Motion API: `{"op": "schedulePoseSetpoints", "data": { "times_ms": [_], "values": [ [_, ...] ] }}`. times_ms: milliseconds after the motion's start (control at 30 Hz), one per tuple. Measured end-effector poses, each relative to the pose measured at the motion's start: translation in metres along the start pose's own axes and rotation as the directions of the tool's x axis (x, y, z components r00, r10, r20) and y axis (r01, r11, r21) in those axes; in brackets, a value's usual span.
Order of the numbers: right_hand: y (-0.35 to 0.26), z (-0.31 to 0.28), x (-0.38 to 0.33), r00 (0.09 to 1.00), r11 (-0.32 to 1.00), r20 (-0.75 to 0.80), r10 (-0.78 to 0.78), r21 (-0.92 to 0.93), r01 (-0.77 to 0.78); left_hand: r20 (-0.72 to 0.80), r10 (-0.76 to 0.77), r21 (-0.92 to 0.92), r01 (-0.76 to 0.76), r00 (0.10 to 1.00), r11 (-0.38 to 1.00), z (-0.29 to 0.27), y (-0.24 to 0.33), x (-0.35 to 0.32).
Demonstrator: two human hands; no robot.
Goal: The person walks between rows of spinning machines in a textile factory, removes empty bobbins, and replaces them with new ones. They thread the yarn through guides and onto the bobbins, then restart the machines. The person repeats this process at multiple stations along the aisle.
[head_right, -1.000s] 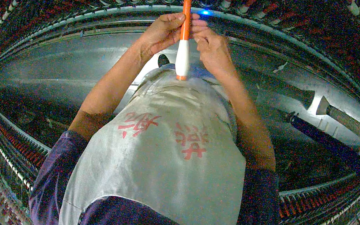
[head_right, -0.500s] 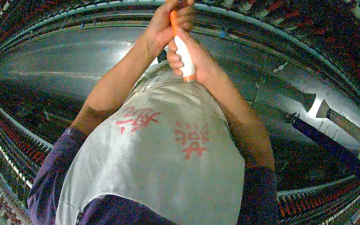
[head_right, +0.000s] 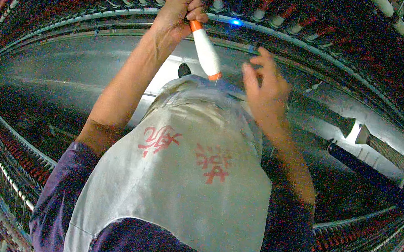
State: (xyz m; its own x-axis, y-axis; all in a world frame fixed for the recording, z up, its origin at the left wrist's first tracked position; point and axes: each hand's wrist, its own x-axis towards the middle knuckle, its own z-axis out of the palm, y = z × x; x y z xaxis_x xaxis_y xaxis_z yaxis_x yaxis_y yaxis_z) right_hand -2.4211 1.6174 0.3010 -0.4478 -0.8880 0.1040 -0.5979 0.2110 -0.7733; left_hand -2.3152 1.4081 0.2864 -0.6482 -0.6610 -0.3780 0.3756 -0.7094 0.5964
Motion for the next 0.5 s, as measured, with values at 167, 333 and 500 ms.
{"op": "schedulePoseSetpoints", "data": {
  "times_ms": [167,333,500],
  "values": [
    [0.010,0.004,0.014,0.961,0.950,0.255,0.106,0.259,-0.173,0.070,-0.101,0.031,0.099,0.992,0.995,0.000,-0.009,0.000],
    [-0.003,0.016,0.024,0.970,0.977,0.220,-0.102,0.203,0.057,-0.001,-0.234,0.121,0.232,0.972,0.965,0.006,-0.018,-0.002],
    [-0.002,0.025,0.042,0.891,0.927,0.277,-0.361,0.004,0.374,0.119,-0.446,0.072,0.440,0.887,0.895,0.007,-0.032,0.000]
  ]
}}
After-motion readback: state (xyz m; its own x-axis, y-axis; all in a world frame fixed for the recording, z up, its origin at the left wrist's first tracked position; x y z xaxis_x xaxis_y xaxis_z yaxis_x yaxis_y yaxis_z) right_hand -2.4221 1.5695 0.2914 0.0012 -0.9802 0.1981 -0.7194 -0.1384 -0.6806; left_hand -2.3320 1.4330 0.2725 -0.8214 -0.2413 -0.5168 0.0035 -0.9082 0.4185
